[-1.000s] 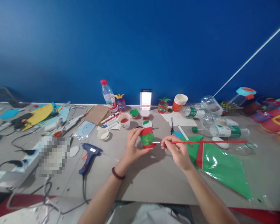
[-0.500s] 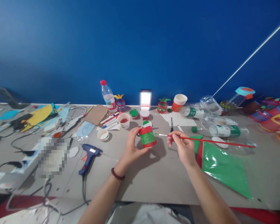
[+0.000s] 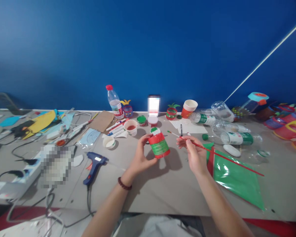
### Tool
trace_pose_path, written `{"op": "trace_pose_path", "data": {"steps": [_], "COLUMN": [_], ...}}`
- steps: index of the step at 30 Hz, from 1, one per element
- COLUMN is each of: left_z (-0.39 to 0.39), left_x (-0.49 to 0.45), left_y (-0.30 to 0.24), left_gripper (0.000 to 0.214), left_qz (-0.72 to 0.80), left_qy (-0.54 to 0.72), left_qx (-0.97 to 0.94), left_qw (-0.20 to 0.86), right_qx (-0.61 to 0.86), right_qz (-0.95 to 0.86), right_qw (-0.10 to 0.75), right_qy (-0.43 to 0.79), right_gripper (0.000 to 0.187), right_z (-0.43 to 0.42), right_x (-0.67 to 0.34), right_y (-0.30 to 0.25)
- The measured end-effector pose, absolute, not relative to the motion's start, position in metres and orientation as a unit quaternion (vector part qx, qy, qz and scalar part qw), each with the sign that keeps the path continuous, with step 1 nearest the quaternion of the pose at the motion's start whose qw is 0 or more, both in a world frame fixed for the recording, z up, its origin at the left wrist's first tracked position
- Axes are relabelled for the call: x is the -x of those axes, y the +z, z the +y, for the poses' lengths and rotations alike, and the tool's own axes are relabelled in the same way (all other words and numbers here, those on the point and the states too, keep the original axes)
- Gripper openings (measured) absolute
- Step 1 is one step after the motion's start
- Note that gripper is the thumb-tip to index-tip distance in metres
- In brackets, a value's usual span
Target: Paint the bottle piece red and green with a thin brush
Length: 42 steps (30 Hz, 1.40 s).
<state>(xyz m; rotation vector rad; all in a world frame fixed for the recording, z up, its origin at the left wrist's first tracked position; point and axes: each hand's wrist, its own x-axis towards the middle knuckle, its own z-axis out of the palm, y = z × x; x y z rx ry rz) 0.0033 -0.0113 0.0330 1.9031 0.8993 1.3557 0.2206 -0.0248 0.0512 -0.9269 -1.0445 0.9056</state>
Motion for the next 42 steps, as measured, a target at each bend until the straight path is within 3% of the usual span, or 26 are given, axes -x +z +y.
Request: {"op": "trace_pose_path", "data": {"steps": [11,20,31,37,39,42], "left_z": [-0.012,-0.013,-0.014,-0.016,-0.016,-0.016], "left_x": [0.001,0.000,-0.001,-0.003,-0.003,-0.002], "left_y": [0.025,0.033,0.032,0.035,0.035,0.032], "left_gripper": [0.078,0.070,0.072,0.072,0.073,0.079], "left_qz": [0.368,0.347,0.348,0.309,0.296,0.271], "left_qy": [0.490,0.490,0.504,0.506,0.497,0.471], "left_qx": [-0.728,-0.730,-0.707,-0.699,-0.690,-0.670], "left_qw": [0.308,0.327,0.354,0.400,0.435,0.506], "right_qx": [0.334,0.374,0.415,0.412,0.394,0.362], "right_qz": [-0.525,-0.519,-0.454,-0.558,-0.604,-0.665], "right_qw": [0.623,0.602,0.678,0.602,0.572,0.533], "right_qy": [0.474,0.478,0.403,0.394,0.391,0.377], "right_gripper": [0.016,0.021,0.024,0.023,0.033,0.067], "right_z": [-0.029,-0.027,-0.017,-0.024,-0.027,-0.029], "right_x": [-0.225,-0.224,-0.229,-0.221,-0.221,-0.221], "right_y": [0.047,0.050,0.045,0.050,0.052,0.053]}}
